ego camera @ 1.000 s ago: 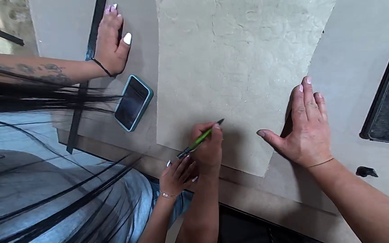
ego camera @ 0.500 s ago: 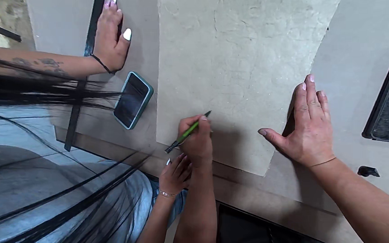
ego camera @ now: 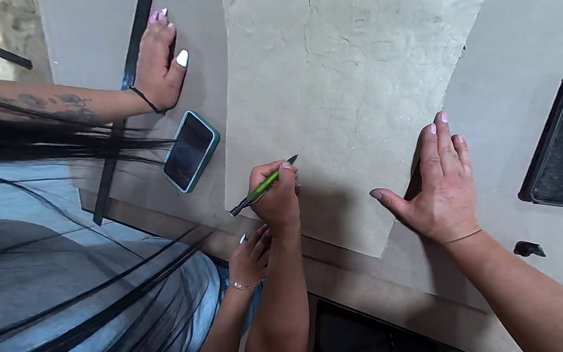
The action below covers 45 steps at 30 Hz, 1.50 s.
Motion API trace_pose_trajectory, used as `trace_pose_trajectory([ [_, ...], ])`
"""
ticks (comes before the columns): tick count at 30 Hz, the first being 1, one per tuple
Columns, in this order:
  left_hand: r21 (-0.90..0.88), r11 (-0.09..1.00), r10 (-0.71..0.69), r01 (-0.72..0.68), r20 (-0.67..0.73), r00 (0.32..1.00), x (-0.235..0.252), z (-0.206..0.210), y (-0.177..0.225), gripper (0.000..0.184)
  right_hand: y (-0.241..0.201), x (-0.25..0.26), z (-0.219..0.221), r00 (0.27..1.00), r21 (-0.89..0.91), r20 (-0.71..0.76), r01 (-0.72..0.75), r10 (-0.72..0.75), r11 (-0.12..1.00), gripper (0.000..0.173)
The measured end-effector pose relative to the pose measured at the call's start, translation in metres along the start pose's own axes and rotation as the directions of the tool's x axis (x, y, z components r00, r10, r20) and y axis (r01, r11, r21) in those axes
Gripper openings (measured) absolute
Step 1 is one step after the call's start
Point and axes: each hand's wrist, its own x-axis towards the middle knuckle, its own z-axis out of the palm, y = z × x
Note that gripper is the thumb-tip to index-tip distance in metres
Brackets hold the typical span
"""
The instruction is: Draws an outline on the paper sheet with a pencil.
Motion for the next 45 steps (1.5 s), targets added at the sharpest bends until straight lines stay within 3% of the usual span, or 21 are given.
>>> trace_pose_trajectory([
  [5, 0.011, 1.0, -0.002, 0.001, 0.009, 1.0, -0.007, -0.004, 0.001, 0.006, 0.0, 0.0, 0.0, 1.0, 0.003, -0.014, 0.006, -0.005, 1.0, 0.123],
  [10, 0.022, 0.998, -0.056, 0.054, 0.108, 0.993, -0.031, -0.015, 0.014, 0.013, 0.001, -0.001, 0.002, 1.0, -0.001, -0.025, 0.002, -0.002, 1.0, 0.123],
  [16, 0.053, 0.993, -0.115, 0.103, 0.356, 0.927, -0.039, 0.026, 0.062, 0.014, 0.0, -0.001, 0.001, 1.0, -0.002, -0.014, -0.008, 0.008, 1.0, 0.123],
  [35, 0.134, 0.991, -0.074, 0.029, 0.348, 0.934, -0.029, 0.038, 0.08, 0.012, 0.0, -0.001, 0.001, 1.0, 0.006, 0.006, -0.009, 0.009, 1.0, 0.123],
  [45, 0.072, 0.996, -0.07, 0.052, 0.281, 0.957, -0.039, 0.013, 0.044, 0.014, -0.001, -0.001, 0.001, 1.0, 0.003, 0.005, -0.006, 0.006, 1.0, 0.123],
])
